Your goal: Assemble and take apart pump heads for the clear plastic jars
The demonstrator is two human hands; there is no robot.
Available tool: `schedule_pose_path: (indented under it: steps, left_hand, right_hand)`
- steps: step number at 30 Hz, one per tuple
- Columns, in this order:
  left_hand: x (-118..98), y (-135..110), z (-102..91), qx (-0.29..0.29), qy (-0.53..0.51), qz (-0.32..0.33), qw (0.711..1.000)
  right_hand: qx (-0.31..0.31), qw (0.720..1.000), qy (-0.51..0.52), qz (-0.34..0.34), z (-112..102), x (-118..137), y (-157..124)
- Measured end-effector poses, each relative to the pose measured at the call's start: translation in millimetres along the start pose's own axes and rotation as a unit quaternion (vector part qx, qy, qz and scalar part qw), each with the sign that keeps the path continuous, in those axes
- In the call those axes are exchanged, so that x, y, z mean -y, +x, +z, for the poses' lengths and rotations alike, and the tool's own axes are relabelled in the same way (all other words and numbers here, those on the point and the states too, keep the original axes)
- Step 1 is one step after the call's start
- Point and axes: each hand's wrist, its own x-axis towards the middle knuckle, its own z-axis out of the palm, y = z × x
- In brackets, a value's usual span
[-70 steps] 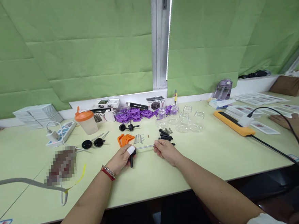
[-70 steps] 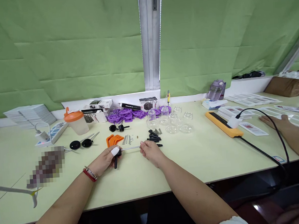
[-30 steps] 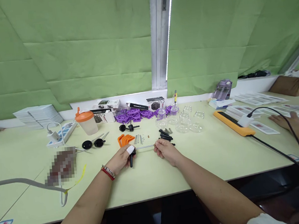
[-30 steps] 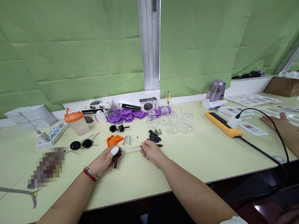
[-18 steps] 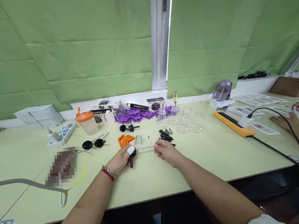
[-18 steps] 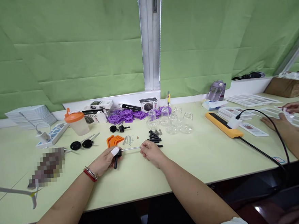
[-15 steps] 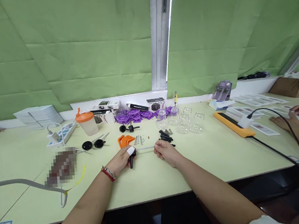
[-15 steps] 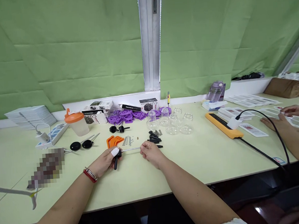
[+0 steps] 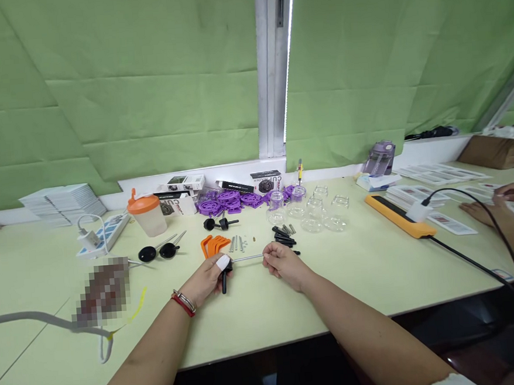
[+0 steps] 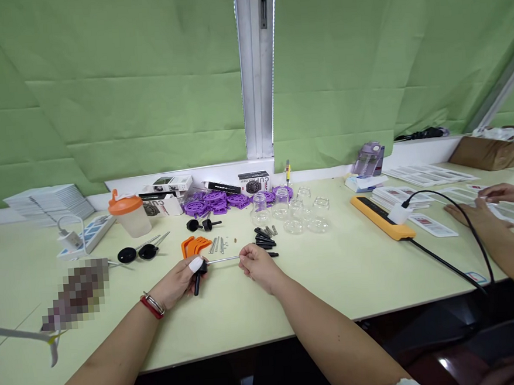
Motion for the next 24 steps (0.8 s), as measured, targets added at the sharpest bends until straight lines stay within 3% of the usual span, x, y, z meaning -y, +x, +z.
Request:
schedule_pose_path:
  steps: [24]
  left_hand:
    - [1.2,1.1,-1.4,0.001,0.009,0.002,1.0]
  right_hand:
    - [0.012,1.0,-0.002,-0.013,-2.1,-6.8,4.2]
